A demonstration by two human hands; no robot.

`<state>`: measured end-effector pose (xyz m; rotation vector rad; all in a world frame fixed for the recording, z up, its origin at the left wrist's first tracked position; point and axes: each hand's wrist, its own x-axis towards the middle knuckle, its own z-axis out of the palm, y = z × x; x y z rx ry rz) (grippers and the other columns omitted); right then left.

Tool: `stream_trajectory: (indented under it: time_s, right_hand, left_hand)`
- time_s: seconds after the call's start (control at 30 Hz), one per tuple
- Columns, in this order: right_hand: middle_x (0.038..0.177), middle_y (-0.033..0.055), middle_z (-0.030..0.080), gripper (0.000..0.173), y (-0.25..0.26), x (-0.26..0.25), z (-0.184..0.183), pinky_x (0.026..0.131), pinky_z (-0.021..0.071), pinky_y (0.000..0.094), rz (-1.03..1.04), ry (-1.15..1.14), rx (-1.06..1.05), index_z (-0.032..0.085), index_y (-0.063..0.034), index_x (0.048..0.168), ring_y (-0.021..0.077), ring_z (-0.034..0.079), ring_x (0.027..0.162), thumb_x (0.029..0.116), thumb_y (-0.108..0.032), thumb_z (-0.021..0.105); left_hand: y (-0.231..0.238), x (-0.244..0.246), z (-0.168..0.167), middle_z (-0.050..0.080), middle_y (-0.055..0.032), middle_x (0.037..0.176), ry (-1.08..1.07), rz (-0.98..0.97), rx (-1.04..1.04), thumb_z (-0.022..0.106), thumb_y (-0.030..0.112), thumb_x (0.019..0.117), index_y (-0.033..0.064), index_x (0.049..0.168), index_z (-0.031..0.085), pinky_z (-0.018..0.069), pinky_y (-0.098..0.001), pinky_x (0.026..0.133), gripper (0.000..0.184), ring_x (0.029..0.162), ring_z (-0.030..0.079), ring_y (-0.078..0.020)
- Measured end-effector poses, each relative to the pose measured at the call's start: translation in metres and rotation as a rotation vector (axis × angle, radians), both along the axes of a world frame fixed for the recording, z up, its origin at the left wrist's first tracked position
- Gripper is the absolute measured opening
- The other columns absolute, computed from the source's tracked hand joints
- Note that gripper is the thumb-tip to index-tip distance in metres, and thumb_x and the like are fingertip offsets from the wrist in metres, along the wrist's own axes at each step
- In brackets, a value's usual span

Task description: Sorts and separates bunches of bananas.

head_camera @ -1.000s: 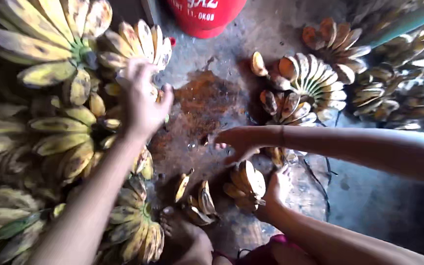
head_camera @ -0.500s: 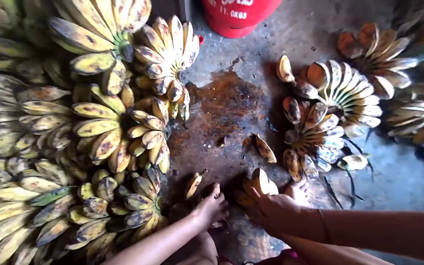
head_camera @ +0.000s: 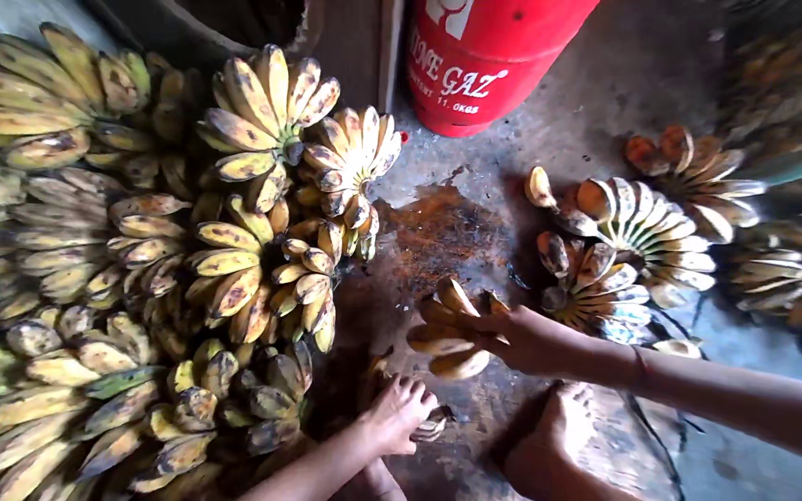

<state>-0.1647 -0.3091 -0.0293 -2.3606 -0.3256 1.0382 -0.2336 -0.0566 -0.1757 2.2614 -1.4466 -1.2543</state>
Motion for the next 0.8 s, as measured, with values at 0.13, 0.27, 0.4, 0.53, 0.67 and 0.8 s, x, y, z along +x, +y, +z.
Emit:
stream_trajectory:
  time_s: [0.13,0.27,0.4,0.53,0.67,0.8]
  right_hand:
    - [0.103,0.0146,0.072,0.042,-0.008,0.028,-0.006,0.085,0.0551,0.0443,-0.194,-0.117,0.112,0.058,-0.0108,0.146,0.0234,0.069,0.089,0.106,-0.023,0.055]
    - [0.104,0.0138,0.073,0.042,-0.015,0.061,-0.014,0.086,0.0602,0.0389,-0.479,-0.048,0.171,0.058,-0.0111,0.146,0.0183,0.072,0.086,0.1061,-0.023,0.058]
    - [0.107,0.0155,0.072,0.035,-0.009,0.087,-0.018,0.081,0.0623,0.0372,-0.774,-0.065,0.349,0.063,-0.0061,0.138,0.019,0.073,0.084,0.1067,-0.02,0.058]
    - [0.108,0.0161,0.071,0.036,0.001,0.123,-0.048,0.079,0.0616,0.0472,-0.863,-0.253,0.441,0.062,-0.0132,0.139,0.0261,0.072,0.084,0.1087,-0.03,0.053]
    - [0.087,0.0215,0.066,0.037,0.026,0.18,-0.087,0.064,0.0522,0.055,-0.984,-0.562,0.335,0.058,-0.0092,0.14,0.036,0.063,0.07,0.1097,-0.028,0.049]
    - [0.118,0.0256,0.069,0.051,0.052,0.204,-0.134,0.084,0.0534,0.0601,-1.175,-0.676,0.333,0.04,-0.0133,0.159,0.0424,0.068,0.099,0.1102,-0.027,0.048]
  left_hand:
    - [-0.003,0.037,0.02,0.065,-0.0151,0.133,0.101,0.557,-0.035,0.082,0.059,0.0691,0.0117,0.143,0.057,0.0498,-0.0578,0.102,0.092,0.121,0.063,-0.0329]
    - [0.003,0.072,0.03,0.068,-0.0141,0.118,0.648,1.12,-0.334,0.078,0.029,0.0811,0.0009,0.138,0.055,0.056,-0.0432,0.095,0.067,0.106,0.068,-0.0215]
    - [0.003,0.086,0.03,0.07,-0.0103,0.113,0.944,1.44,-0.514,0.067,0.027,0.0872,0.0054,0.141,0.051,0.0604,-0.0365,0.083,0.06,0.096,0.07,-0.0184]
    - [0.002,0.093,0.027,0.07,-0.011,0.11,0.949,1.599,-0.505,0.062,0.029,0.0909,0.0061,0.138,0.054,0.0596,-0.0363,0.082,0.053,0.096,0.07,-0.0185]
    - [0.0,0.095,0.034,0.071,-0.0102,0.106,0.988,1.666,-0.506,0.058,0.031,0.0954,0.0074,0.134,0.057,0.0597,-0.0363,0.081,0.045,0.095,0.07,-0.0184]
    - [0.0,0.099,0.041,0.071,-0.0084,0.099,1.021,1.701,-0.56,0.052,0.028,0.0984,0.0075,0.125,0.061,0.0604,-0.0339,0.076,0.035,0.088,0.071,-0.0163]
